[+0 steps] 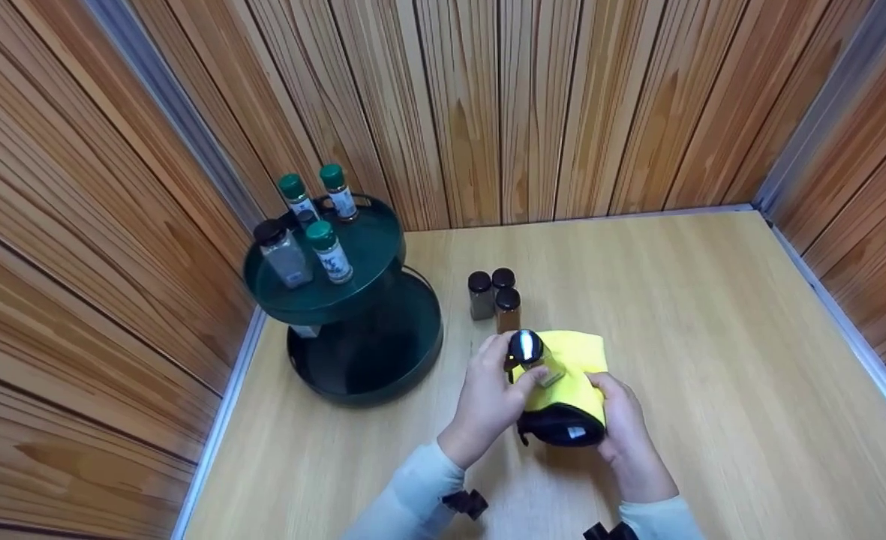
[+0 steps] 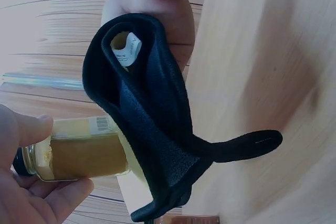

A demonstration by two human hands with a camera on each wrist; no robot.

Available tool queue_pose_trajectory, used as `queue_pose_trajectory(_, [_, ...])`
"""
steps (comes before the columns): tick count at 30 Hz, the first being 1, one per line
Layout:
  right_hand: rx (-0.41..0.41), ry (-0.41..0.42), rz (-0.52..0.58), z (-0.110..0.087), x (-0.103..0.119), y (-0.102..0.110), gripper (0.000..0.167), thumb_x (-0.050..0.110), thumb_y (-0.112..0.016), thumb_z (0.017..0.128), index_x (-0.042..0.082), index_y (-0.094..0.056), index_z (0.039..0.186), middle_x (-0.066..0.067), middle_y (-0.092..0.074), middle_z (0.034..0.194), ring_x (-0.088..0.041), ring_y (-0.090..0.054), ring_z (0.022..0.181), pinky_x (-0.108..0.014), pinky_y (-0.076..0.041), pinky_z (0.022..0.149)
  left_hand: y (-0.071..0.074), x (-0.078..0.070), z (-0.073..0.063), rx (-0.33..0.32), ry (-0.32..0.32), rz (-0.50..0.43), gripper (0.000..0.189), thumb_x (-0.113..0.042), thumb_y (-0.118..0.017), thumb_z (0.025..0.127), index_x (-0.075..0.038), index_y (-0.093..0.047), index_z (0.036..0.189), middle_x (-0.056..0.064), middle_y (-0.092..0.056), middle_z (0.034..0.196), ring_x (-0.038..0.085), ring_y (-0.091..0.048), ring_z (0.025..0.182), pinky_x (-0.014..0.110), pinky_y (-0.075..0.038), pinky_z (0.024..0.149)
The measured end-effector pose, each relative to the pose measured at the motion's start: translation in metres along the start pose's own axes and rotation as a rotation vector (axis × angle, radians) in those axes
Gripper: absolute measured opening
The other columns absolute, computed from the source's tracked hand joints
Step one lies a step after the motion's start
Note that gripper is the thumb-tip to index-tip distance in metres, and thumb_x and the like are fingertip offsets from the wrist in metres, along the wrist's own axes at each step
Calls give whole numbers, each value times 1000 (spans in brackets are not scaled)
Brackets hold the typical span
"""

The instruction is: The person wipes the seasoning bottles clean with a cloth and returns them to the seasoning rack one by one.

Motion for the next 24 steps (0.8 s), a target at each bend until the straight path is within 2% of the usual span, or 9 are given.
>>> queue_pose_trajectory(5, [-29, 32, -49, -5, 0, 6, 34, 23, -46, 104, -2, -49, 127, -6, -66, 95, -21, -67, 85, -34, -57, 74, 4, 9, 0, -30, 70, -48, 42, -17, -83, 87, -12, -65, 125, 5, -65, 117, 15, -65, 109, 22, -56, 90])
queue_pose_trajectory(11, [-43, 68, -104, -8, 2, 11, 34, 23, -47, 104, -2, -50, 126, -6, -65, 91, -22, -67, 79, -34, -57, 69, 10, 20, -1, -82, 95, -17, 42, -13, -84, 85, -9, -66, 122, 5, -65, 113, 18, -67, 108, 25, -56, 92])
queue_pose_trajectory(16, [-63, 117, -160, -8, 1, 15, 29, 21, -48, 104, -4, -55, 118, -6, -64, 84, -21, -66, 71, -33, -56, 62, 18, 33, -3, -117, 152, -3, 42, -14, -87, 81, -8, -68, 118, 3, -66, 112, 18, -69, 107, 28, -58, 90])
queue_pose_trajectory(22, [-94, 148, -178, -8, 2, 21, 26, 21, -48, 104, -3, -58, 109, -6, -65, 78, -21, -66, 64, -32, -56, 57, 35, 44, -6, -134, 223, 11, 40, -17, -89, 80, -9, -70, 114, 3, -68, 110, 17, -70, 105, 30, -58, 90])
queue_pose_trajectory(24, [-111, 165, -198, -8, 3, 22, 26, 21, -48, 104, -3, -59, 103, -6, -65, 75, -20, -65, 61, -32, -55, 55, 45, 48, -7, -139, 226, 35, 40, -20, -89, 80, -8, -71, 114, 4, -67, 109, 20, -69, 105, 31, -59, 89])
Point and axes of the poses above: each hand's wrist, its own z-axis towards the middle knuckle, its own y-axis out of the back of the hand, x = y × z, the point moved 4 cm from there along z, towards the middle knuckle
